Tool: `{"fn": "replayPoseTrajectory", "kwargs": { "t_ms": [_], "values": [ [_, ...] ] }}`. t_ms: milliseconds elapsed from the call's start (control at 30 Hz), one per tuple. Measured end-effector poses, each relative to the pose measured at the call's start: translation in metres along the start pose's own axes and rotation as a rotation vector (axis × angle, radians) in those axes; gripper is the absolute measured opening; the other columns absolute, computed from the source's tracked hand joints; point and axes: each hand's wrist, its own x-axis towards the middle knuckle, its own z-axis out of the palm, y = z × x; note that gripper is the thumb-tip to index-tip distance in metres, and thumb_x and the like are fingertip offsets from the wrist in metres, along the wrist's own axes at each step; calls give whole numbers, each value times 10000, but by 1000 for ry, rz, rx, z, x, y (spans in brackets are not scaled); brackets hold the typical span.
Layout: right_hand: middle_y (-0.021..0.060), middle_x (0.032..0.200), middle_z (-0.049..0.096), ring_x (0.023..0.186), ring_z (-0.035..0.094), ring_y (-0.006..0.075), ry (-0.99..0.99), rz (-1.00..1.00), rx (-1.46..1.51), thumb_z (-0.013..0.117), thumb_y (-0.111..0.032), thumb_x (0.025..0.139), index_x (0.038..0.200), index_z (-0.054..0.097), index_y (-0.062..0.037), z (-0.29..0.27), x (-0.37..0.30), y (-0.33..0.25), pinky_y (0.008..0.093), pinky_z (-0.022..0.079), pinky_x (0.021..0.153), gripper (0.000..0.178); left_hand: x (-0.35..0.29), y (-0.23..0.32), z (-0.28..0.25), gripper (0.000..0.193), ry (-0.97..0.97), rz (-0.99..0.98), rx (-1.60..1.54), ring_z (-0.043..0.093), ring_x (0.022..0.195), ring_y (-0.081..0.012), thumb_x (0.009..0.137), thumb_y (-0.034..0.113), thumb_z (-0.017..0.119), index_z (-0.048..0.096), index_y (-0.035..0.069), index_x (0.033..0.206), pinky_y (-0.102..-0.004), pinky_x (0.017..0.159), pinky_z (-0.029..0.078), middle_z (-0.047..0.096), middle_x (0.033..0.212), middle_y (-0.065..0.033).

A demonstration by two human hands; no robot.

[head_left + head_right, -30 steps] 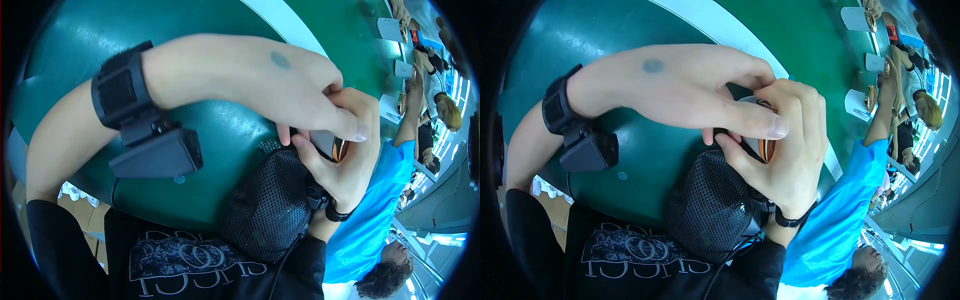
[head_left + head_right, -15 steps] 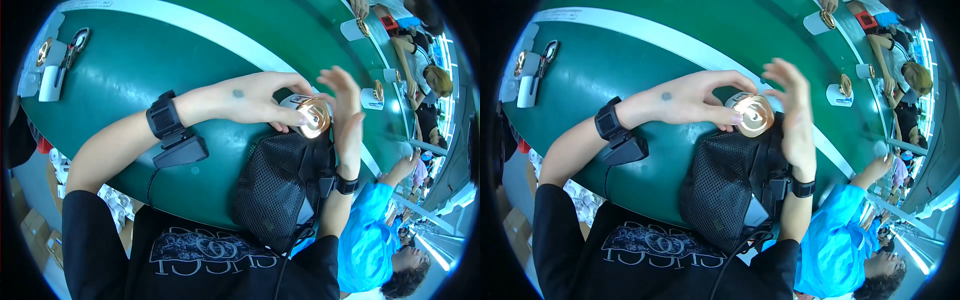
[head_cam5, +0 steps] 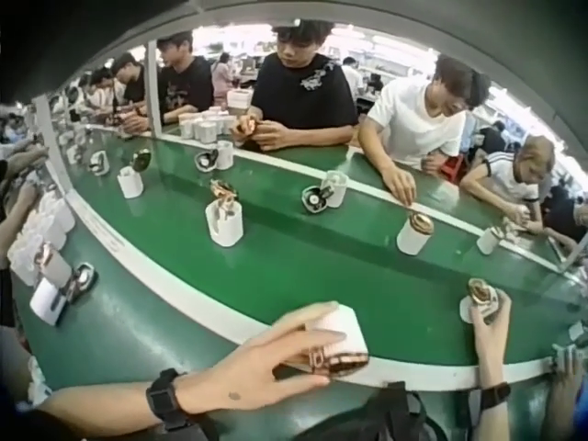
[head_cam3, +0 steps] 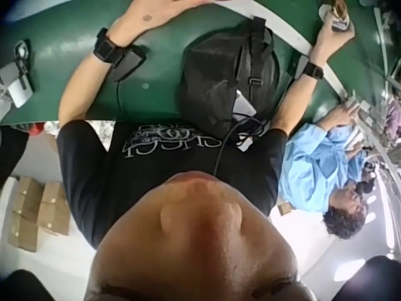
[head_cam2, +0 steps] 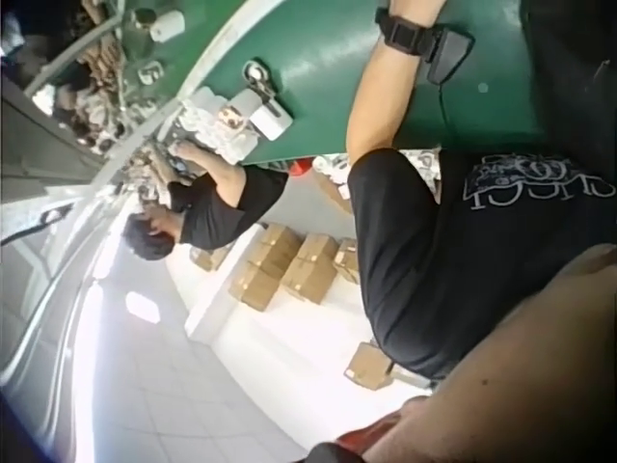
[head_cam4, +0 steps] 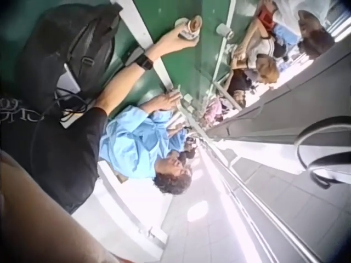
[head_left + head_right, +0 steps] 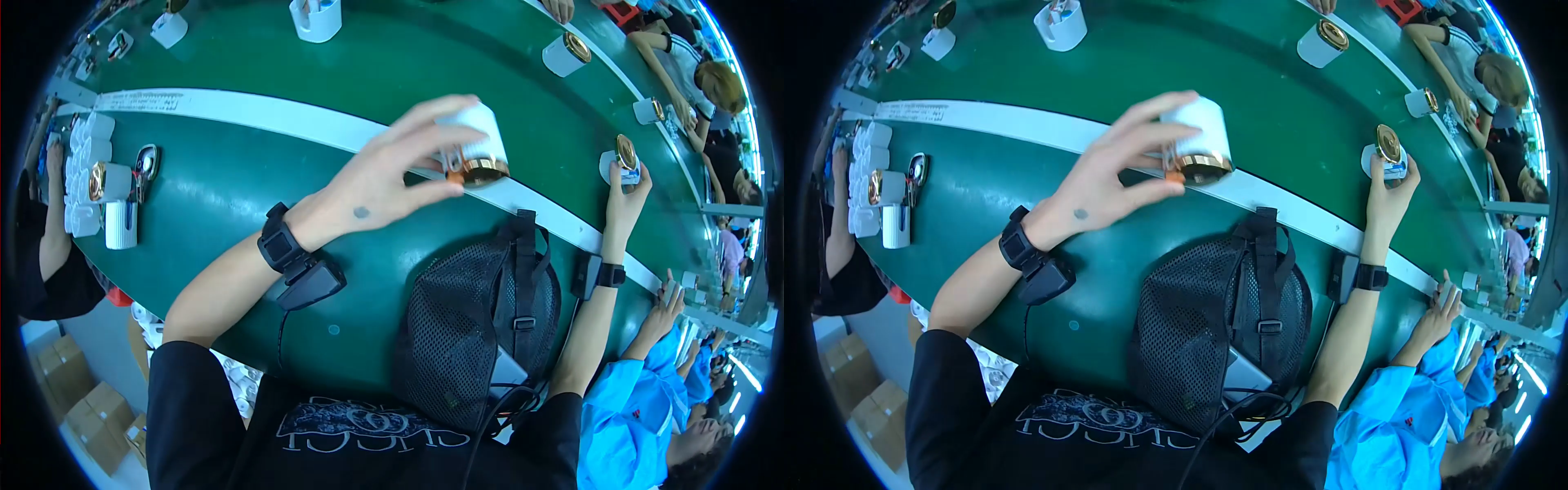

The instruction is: The person assembles humidifiers by hand, picking up a white base and a gold-colored cap, fitting the internal wires together, and pressing the cap onto the base. They then place the assembled unit back onto the assembly line and pick up a small electronic component.

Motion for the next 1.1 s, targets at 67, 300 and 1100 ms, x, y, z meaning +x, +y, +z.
{"fn": "replayPoseTrajectory", "kwargs": {
  "t_ms": [67, 300, 1100],
  "values": [
    [166, 1343, 548, 1206, 568, 238, 34, -7, -43, 806, -368, 898, 1439, 423, 41, 3, 0, 2, 366, 464, 1033, 779, 9, -5, -6, 587, 11, -41, -27, 610, 1266, -273, 914, 33, 720, 507, 94, 1457, -363, 936, 605, 370, 1587, -124],
    [136, 1246, 576, 1158, 584, 196, -28, -277, 140, 822, -143, 843, 1345, 464, 13, 36, -46, -79, 327, 464, 1006, 636, 20, -9, -16, 639, 323, -458, -413, 701, 1050, -191, 957, 72, 699, 379, 24, 1507, -287, 798, 606, 481, 1458, -193],
    [96, 1353, 630, 1197, 619, 303, -741, -1204, -239, 755, -63, 762, 1265, 684, -159, 23, -91, -217, 391, 522, 924, 518, -9, 19, 4, 556, -594, -303, -365, 631, 1034, -201, 818, 256, 795, 584, 10, 1269, -349, 912, 529, 633, 1128, -105]
  ]
}}
